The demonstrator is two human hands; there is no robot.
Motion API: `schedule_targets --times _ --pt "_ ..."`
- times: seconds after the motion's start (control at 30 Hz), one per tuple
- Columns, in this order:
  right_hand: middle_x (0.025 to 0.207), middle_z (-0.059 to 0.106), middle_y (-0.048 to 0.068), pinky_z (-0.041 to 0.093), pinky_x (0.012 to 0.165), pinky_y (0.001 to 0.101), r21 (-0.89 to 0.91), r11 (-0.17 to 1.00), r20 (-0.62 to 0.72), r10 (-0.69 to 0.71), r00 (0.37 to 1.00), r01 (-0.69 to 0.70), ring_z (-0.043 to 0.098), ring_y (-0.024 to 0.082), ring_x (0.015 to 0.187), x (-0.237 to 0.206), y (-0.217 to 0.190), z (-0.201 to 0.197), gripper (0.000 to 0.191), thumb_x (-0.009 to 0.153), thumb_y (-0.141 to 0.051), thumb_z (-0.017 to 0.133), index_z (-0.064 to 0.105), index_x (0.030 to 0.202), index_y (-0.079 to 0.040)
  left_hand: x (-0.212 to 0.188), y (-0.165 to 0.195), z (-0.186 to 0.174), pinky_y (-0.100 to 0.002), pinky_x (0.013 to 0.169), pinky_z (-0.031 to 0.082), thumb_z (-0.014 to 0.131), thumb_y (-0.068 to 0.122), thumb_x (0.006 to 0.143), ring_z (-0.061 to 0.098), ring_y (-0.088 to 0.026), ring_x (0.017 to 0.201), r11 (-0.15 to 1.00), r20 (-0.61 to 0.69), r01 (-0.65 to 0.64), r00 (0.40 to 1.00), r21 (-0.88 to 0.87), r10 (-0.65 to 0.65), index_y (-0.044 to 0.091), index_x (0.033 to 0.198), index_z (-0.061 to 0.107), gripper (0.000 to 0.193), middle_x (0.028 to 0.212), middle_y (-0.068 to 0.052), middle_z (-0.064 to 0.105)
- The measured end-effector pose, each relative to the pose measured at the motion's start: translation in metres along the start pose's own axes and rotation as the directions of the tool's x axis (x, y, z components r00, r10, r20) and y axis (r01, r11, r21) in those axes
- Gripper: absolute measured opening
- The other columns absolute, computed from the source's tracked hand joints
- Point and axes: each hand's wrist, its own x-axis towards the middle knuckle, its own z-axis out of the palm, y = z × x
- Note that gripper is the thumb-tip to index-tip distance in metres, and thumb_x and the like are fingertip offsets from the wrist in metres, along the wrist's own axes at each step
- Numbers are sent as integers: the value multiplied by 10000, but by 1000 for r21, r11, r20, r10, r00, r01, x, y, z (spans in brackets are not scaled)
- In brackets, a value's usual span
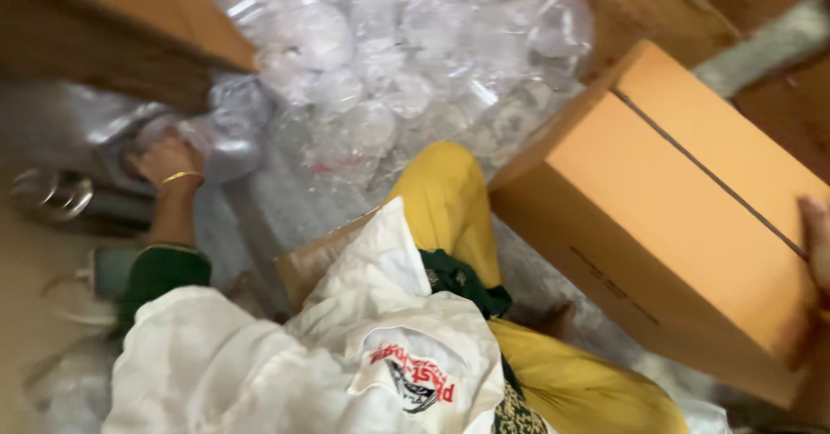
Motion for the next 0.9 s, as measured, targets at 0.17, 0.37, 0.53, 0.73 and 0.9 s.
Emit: schedule_targets --times 0.17,0.37,0.53,0.73,0.9 --pt "1333 556 251 462 1100 475 -366 921 -22 -151 988 133 541 372 1230 -6 -27 -6 471 1118 -359 643 570 1383 23 33 23 -26 -501 903 525 746 279 786 689 -371 1045 992 312 -101 947 69 75 70 1040 797 333 1103 -176 724" --pt "1285 550 288 453 1122 516 -618 768 -7 -221 975 169 529 441 1209 -15 -55 -15 465 1092 -362 634 623 1347 27 66 51 -75 -526 677 571 827 228 787 707 -369 742 973 681 -14 712 -230 171 10 985 790 297 942 -258 790" --pt "1389 565 298 448 1116 482 -426 891 -34 -190 981 158 550 421 1304 -11 -55 -5 510 1110 -347 664 575 1346 96 72 76 -128 -475 674 556 804 250 850 716 -335 739 924 486 -225 797 -309 357 -1 1055 790 324 950 -229 775" --pt "1364 595 283 473 1095 442 -380 913 -24 -167 986 145 587 366 1259 -9 -34 -9 496 1166 -335 682 550 1361 102 53 118 -147 -427 651 560 806 264 878 692 -279 744 742 279 -267 806 -615 521 2 1173 707 407 968 -213 744" --pt "1329 622 243 483 1107 410 -279 934 -55 -246 968 222 596 304 1232 -8 -14 -3 395 1197 -249 673 537 1358 86 46 149 -136 -343 616 554 836 163 900 686 -192 711 395 39 -226 827 -891 560 1 1091 653 310 902 -185 730"
